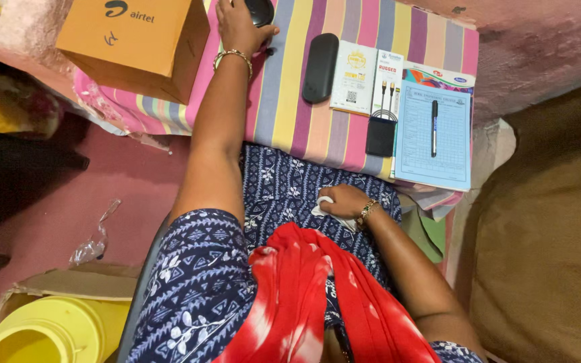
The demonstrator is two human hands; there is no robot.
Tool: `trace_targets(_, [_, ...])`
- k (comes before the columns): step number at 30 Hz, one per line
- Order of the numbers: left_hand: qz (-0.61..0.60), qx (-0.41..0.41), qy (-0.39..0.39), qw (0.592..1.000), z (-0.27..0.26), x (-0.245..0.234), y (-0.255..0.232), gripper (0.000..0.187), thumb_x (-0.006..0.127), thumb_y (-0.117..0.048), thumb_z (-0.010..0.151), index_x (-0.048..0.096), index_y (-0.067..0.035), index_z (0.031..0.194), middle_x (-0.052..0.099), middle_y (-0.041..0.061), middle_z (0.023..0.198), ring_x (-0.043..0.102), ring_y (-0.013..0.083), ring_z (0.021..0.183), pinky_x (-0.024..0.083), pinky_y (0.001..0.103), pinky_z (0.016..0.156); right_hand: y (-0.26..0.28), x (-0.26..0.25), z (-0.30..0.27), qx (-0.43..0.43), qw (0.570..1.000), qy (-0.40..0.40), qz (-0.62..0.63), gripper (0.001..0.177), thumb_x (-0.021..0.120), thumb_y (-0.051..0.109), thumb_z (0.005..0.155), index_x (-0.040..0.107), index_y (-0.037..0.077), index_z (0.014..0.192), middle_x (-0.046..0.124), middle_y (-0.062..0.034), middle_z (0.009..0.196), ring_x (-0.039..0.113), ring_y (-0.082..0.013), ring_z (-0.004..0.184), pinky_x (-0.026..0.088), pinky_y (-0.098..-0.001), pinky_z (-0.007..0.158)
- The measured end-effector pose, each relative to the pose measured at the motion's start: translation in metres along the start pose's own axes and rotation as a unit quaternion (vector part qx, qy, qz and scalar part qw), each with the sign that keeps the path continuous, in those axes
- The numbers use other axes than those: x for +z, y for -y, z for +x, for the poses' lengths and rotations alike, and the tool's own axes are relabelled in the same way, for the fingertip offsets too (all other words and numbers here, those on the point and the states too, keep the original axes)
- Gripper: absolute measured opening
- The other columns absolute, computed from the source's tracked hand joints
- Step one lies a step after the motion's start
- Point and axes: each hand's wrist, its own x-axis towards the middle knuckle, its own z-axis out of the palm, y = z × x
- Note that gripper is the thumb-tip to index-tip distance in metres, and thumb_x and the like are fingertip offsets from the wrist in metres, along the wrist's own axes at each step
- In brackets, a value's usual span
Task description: The person sits cross-legged and wipes various items on their lap with a white cloth, including a brown box, a black case, a black mug, a yellow packet, a blue notepad, and a pen. They repeatedly pick up, wipe, and place down each item.
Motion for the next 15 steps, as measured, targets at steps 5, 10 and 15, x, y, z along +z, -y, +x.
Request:
trace_targets(5, [-0.038,0.041,-0.058,0.997,-0.023,-0.01,-0.005,0.091,0.099,-0.031,0.062,0.05,-0.005,0.134,0.048,0.023,0.132,0.048,0.0446,0.123,0.043,0.049,0.106,-0.004,0.001,0.0,-0.024,1.0,-0.001,0.014,0.036,0.057,0.041,0.084,0.071,0.016,0.105,0.075,-0.0155,0.092,0.072,-0.0337,0.086,0.055,-0.0476,0.08])
trace_targets(10, [-0.072,0.164,-0.078,0.981,-0.107,-0.065,-0.036,0.105,0.101,-0.029,0.068,0.036,-0.009,0.148,0.046,0.02,0.135,0.049,0.0443,0.128,0.042,0.052,0.112,-0.005,-0.003,-0.002,-0.021,0.999,-0.017,0.018,0.049,0.054,0.055,0.092,0.062,0.015,0.118,0.074,-0.0164,0.099,0.072,-0.0358,0.09,0.055,-0.0485,0.082])
trace_targets(15, [-0.204,0.209,0.112,0.95,-0.203,-0.112,-0.07,0.117,0.097,-0.017,0.068,0.027,-0.016,0.162,0.046,0.019,0.147,0.051,0.0413,0.135,0.045,0.048,0.116,0.0,0.003,-0.011,-0.116,0.993,-0.026,0.016,0.05,0.052,0.057,0.105,0.057,0.012,0.128,0.065,-0.0182,0.119,0.064,-0.0357,0.114,0.049,-0.0448,0.098])
